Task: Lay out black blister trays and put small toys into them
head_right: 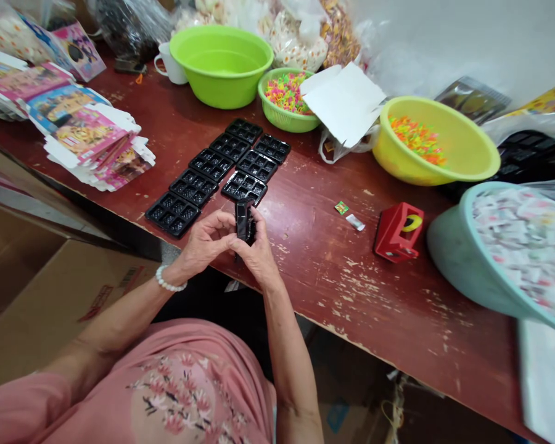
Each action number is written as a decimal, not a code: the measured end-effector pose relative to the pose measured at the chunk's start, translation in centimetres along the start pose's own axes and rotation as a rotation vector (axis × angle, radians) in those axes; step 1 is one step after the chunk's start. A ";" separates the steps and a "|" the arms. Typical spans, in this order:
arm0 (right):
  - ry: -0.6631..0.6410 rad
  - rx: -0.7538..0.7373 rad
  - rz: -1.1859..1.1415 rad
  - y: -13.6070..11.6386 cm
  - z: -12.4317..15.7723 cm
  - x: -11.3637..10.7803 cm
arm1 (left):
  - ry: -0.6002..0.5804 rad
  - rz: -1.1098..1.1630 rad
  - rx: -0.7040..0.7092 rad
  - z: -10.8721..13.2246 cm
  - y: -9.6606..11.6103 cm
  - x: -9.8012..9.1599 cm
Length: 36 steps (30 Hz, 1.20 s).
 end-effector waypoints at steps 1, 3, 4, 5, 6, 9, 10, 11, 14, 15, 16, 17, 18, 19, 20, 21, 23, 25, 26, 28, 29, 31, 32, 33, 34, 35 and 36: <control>0.015 0.002 0.045 -0.1 -0.1 -0.2 | -0.013 -0.014 -0.042 0.1 -0.3 -0.1; 0.042 0.006 0.066 -0.1 -0.4 -0.7 | -0.021 -0.008 -0.134 0.3 -1.1 -0.5; 0.062 0.000 0.044 -0.1 -0.6 -1.1 | -0.005 0.004 -0.165 0.4 -1.5 -0.9; 0.100 -0.016 0.000 0.0 -0.8 -1.7 | 0.028 0.020 -0.184 0.5 -1.8 -1.5; 0.155 -0.037 -0.056 0.0 -1.1 -2.6 | 0.075 0.041 -0.193 0.6 -2.1 -2.3; 0.300 -0.069 -0.182 0.5 -1.5 -5.6 | 0.243 0.106 -0.240 1.3 -3.1 -5.0; 0.323 -0.065 -0.183 0.7 -1.5 -6.4 | 0.292 0.113 -0.274 1.6 -3.6 -5.9; 0.331 -0.062 -0.160 0.8 -1.4 -7.0 | 0.325 0.101 -0.317 2.0 -4.1 -6.8; 0.304 -0.059 -0.031 0.5 -0.5 -7.4 | 0.315 -0.031 -0.432 3.1 -5.2 -8.3; 0.277 -0.055 0.013 0.4 0.0 -7.0 | 0.280 -0.088 -0.457 3.4 -5.4 -8.4; 0.237 -0.052 0.050 0.3 0.5 -6.2 | 0.233 -0.136 -0.473 3.6 -5.6 -8.3; 0.189 -0.052 0.078 0.1 1.0 -5.2 | 0.181 -0.162 -0.478 3.8 -5.7 -7.9; 0.140 -0.055 0.098 0.0 1.5 -4.1 | 0.123 -0.159 -0.475 3.9 -5.7 -7.3; 0.089 -0.060 0.110 0.0 1.9 -3.0 | 0.056 -0.131 -0.465 3.9 -5.7 -6.5; 0.040 -0.061 0.111 0.0 2.3 -1.9 | -0.010 -0.087 -0.441 3.8 -5.5 -5.5; -0.007 -0.054 0.098 0.2 2.6 -0.8 | -0.065 -0.038 -0.404 3.7 -5.1 -4.6; -0.080 -0.021 0.027 0.7 3.0 0.8 | -0.123 0.034 -0.337 3.5 -4.4 -2.9; -0.105 0.007 -0.064 1.1 3.2 1.6 | -0.106 0.071 -0.309 3.3 -4.0 -1.9; -0.100 0.013 -0.103 1.2 3.3 1.7 | -0.087 0.090 -0.312 3.2 -4.0 -1.5; -0.081 0.015 -0.163 1.2 3.4 1.6 | -0.060 0.136 -0.334 3.3 -4.2 -0.8; -0.076 0.013 -0.189 1.2 3.6 1.5 | -0.051 0.154 -0.344 3.5 -4.3 -0.6; -0.077 0.007 -0.235 1.1 3.8 1.3 | -0.046 0.169 -0.351 3.7 -4.4 -0.1; -0.076 0.002 -0.245 1.0 4.0 1.2 | -0.048 0.162 -0.342 3.9 -4.4 0.1; -0.070 -0.001 -0.238 1.0 4.1 1.1 | -0.054 0.145 -0.324 4.0 -4.2 0.3; -0.057 -0.006 -0.214 1.0 4.3 0.9 | -0.058 0.124 -0.294 4.1 -4.0 0.4; -0.039 -0.011 -0.178 0.9 4.4 0.6 | -0.055 0.102 -0.254 4.2 -3.6 0.6; -0.016 -0.018 -0.135 0.8 4.5 0.4 | -0.043 0.084 -0.207 4.2 -3.2 0.6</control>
Point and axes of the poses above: each hand's wrist, its own z-axis away from the middle knuckle, its own x-axis out of the palm, y = z × x, the point moved 8 cm from there along -z, towards the middle knuckle, and after that the axes turned 4 degrees about z, right-handed, at the moved point
